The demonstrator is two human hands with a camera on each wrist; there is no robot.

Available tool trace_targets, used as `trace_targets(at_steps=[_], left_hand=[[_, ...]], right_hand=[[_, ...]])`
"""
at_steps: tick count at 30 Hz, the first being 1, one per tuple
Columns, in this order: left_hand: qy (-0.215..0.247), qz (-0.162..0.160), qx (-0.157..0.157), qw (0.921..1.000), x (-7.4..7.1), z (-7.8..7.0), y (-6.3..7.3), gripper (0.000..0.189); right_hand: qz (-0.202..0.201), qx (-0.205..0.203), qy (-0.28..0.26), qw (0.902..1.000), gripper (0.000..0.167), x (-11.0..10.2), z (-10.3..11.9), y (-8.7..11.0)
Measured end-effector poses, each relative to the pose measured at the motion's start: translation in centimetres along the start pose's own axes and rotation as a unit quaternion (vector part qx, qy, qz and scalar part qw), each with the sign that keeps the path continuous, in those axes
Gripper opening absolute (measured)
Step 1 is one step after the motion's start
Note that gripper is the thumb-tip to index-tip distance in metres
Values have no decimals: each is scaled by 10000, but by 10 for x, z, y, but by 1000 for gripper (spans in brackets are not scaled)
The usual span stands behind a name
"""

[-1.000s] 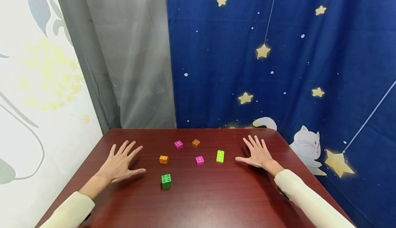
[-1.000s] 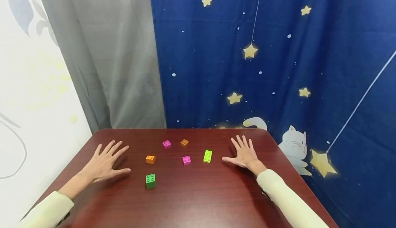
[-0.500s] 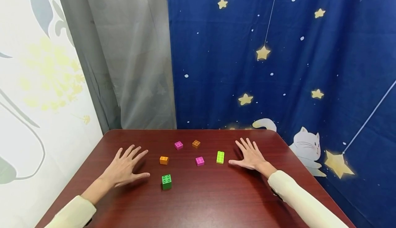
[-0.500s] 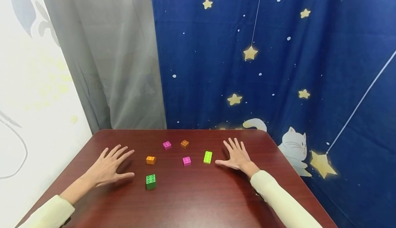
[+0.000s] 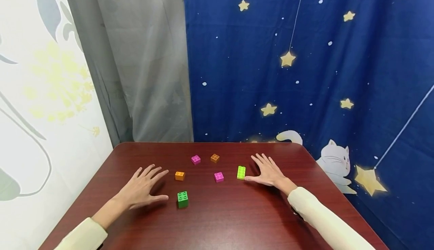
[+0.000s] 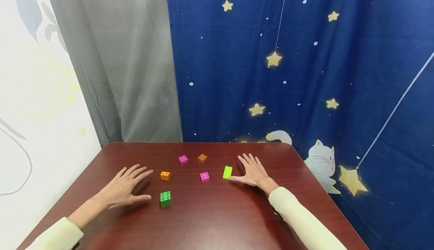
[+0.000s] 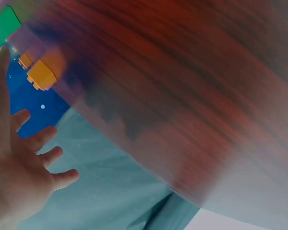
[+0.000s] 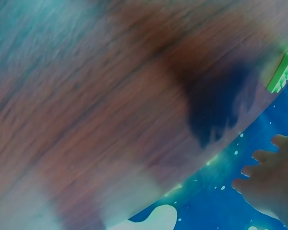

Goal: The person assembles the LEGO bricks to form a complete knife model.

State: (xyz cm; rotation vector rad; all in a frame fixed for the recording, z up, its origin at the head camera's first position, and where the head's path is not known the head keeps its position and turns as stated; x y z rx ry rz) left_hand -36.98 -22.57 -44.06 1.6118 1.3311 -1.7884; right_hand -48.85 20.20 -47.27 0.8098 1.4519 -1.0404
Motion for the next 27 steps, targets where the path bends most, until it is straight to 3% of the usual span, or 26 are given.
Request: trace_targets(at_steps=[14,27], left_hand=[[834,343,75,9959,15,-24,-8,88],[1589,631,-4,9853,24,-37,-18,83]], right_hand=[[39,-179,-246,9995,103,11,24,-3],[66,-16,-435,9990,96,17,35,-9]])
Point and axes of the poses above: each hand's wrist, its own y-axis away from the middle knuckle, its own x-axis out of the palm, z = x × y, the point moved 10 cm from there along -y, towards the middle knuckle, and after that the axes turned 9 degrees about y, right-handed, at the moved point
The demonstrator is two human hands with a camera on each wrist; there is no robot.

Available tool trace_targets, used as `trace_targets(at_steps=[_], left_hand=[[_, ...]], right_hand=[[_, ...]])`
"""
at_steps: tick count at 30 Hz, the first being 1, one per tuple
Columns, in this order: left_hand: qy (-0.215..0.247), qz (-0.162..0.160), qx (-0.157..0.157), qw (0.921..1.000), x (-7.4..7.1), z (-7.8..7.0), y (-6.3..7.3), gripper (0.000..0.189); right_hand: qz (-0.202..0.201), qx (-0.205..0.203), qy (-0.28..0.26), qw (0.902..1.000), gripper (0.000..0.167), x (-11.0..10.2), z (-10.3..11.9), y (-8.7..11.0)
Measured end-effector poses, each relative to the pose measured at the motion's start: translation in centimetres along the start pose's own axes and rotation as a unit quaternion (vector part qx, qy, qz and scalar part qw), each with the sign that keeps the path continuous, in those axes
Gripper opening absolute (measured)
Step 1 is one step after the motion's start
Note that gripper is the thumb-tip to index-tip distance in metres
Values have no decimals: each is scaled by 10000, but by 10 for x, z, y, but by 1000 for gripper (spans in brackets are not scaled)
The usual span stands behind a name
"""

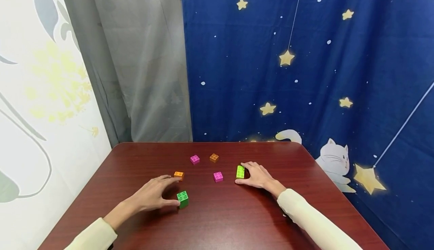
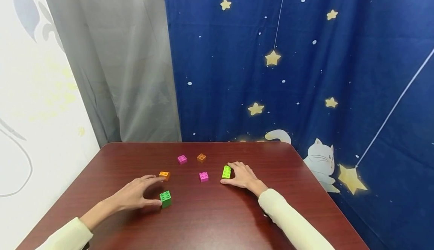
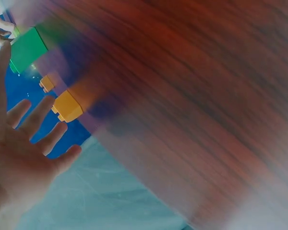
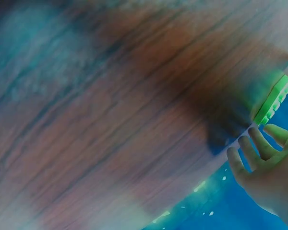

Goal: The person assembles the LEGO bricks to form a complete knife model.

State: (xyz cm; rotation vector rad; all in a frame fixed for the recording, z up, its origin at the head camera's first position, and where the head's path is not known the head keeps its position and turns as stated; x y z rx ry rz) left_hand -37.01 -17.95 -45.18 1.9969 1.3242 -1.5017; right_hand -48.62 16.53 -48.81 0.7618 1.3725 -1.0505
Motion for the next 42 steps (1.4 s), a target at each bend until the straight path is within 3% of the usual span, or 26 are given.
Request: trace_targets(at_steps=[14,19,28,36,42], left_hand=[[276,156,-6,9995,11,-2,-3,60],[630,296,-101,9975,14,-1,-6,43],[1284,622,-134,9897,22,0,-13,31],[1888,743,-131,9791,26,0,-18,30],[2177,803,-297,9722,29,4,-23,32]], right_hand=[[-280,-39,-262,9993,75,-2,8,-6],[-354,-94,-357,9987,65,-3,7,-6],[-181,-234,-386,9988,56,-4,6,-2],[-238,-443,-802,9955,54,-11,5,-1],[-221,-187,-983,9947,62,-9,-5,-5]])
Point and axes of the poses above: each hand's wrist, its own y-axis away from the middle knuckle, its own x-axis out of the palm, z = x × y, the point moved 10 cm from there along -y, towards the middle knuckle, and after that the axes turned 9 degrees about y, right-handed, at the moved point
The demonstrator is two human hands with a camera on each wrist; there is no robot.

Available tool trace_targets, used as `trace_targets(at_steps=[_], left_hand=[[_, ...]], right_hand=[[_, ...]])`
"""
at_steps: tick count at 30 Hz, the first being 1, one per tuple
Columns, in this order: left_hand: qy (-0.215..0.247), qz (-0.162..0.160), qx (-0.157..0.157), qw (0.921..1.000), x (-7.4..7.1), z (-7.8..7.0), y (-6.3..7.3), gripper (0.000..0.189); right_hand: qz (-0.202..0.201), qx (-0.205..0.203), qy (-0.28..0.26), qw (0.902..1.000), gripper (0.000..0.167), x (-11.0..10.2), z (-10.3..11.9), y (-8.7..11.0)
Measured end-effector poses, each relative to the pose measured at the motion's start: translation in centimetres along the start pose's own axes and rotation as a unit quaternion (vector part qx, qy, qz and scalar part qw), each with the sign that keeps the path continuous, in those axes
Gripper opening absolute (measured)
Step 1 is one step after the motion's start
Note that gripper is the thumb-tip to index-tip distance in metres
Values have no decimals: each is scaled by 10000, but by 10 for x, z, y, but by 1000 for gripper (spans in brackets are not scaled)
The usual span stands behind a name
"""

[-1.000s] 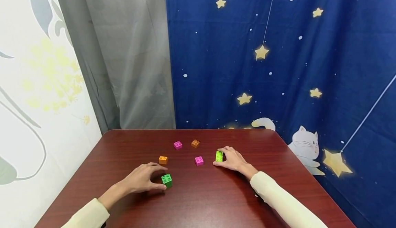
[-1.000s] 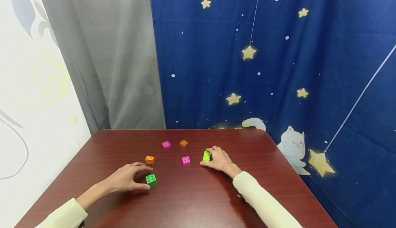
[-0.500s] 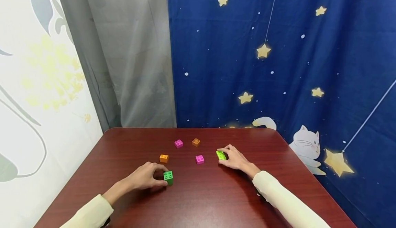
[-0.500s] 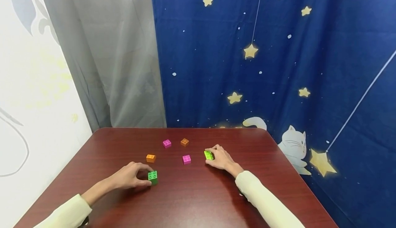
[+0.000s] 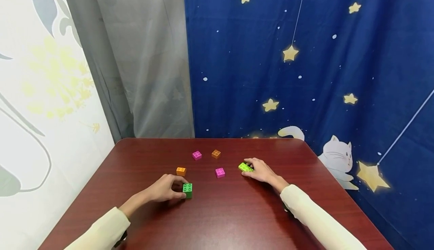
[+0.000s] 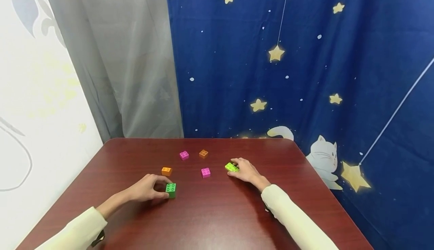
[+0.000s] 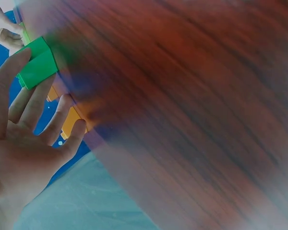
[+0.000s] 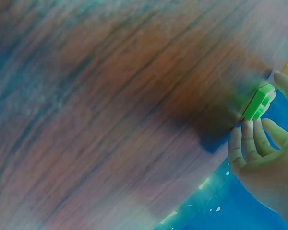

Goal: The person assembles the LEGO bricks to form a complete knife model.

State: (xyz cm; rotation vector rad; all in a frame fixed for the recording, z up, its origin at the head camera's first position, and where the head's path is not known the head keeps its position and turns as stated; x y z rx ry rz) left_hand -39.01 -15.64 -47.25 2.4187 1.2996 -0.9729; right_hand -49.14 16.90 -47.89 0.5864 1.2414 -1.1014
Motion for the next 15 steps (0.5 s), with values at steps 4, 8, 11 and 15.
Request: trace_targets(at_steps=[4,8,11,15], left_hand=[[38,-43,-21,10000,0,0,-2,32],[28,-85,0,10000,0,-2,-4,32],[7,-110,-15,9999,0,-2,-5,31],[20,-130,-20,9999,1,-2,-8,30]], right_hand=[[-14,171,9,9999,59,0,-5,-1],[-39,98,-44,9999,47,-2,-4,-1],[-27,0,-138,9999,42,-3,-2,-1],[9,-105,-239,9997,41,-3,-2,-1]])
Point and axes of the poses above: each hand's wrist, its own y-axis away from the middle knuckle, its own x-axis out of the palm, z = x × y, the point moved 10 cm from there along -y, towards the middle knuckle, and after that the axes turned 9 degrees about y, right-handed, at the moved point
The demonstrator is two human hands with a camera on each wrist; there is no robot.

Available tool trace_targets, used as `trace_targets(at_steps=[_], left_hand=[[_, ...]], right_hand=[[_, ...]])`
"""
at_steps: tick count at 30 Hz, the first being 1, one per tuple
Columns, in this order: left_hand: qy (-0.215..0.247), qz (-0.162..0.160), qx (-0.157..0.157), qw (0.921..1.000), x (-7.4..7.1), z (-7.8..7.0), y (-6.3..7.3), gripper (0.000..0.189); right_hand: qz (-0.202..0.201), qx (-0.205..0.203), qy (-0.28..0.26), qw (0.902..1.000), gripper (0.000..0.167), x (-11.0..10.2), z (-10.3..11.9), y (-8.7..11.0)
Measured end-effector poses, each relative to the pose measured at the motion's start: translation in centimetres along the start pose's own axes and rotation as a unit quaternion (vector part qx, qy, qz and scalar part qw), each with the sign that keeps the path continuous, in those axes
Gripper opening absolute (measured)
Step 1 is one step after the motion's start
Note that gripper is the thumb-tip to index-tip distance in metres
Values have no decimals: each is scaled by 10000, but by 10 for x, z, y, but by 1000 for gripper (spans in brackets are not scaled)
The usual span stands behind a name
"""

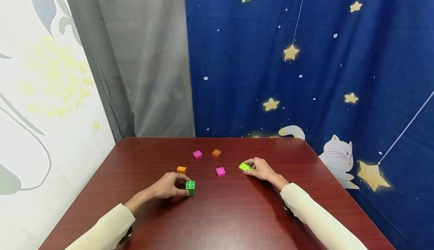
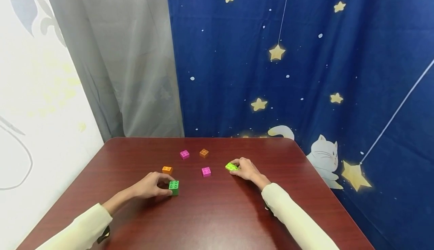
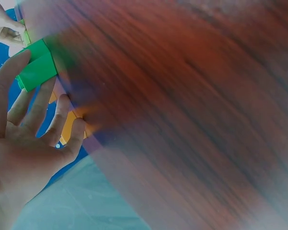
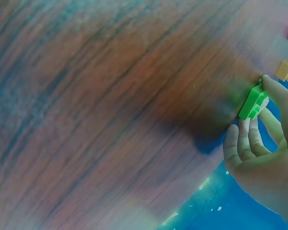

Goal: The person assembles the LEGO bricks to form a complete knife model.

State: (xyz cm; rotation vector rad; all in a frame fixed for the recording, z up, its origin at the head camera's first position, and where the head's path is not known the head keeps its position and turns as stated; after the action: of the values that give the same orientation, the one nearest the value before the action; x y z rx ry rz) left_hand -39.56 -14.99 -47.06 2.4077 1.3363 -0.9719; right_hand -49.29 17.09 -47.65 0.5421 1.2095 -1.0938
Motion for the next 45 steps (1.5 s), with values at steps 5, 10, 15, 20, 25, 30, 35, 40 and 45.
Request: trace_targets(at_steps=[5,10,15,20,25,30,35,40,45], left_hand=[[54,-28,39,10000,1,-1,-2,30],[76,-53,120,9999,3,-4,-3,29],[29,-56,140,9999,4,-5,-5,28],[36,-75,155,9998,5,-3,-5,30],[37,-123,142,9998,6,-1,-5,30],[-17,-169,98,9998,6,0,-5,29],[-38,-221,-3,9997,5,1,-5,30],[-79,-249,-74,9996,6,1,-3,29],[-55,-256,-117,9996,4,1,-9,29]], right_hand=[[10,-169,-64,9998,39,-2,4,0],[-106,-326,-247,9991,39,-12,14,-2],[-246,-391,-423,9980,38,-24,26,-2],[-320,-658,-500,9961,39,-31,44,-1],[-345,-813,-482,9949,41,-29,59,-1],[-278,-897,-549,9941,41,-28,77,0],[-249,-1054,-574,9925,38,-26,100,0],[-154,-1296,-589,9897,36,-21,124,0],[-14,-1409,-627,9880,37,-18,141,-2]])
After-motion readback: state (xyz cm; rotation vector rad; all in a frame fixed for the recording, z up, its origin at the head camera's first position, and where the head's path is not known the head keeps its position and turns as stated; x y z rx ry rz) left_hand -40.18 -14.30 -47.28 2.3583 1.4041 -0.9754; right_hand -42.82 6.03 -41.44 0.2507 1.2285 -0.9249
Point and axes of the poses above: each hand's wrist, its own y-axis away from the middle knuckle, its own x-axis out of the palm, z = x × y, the point moved 10 cm from there along -y, towards the middle knuckle, and after that the axes turned 9 degrees about y, right-handed, at the moved point
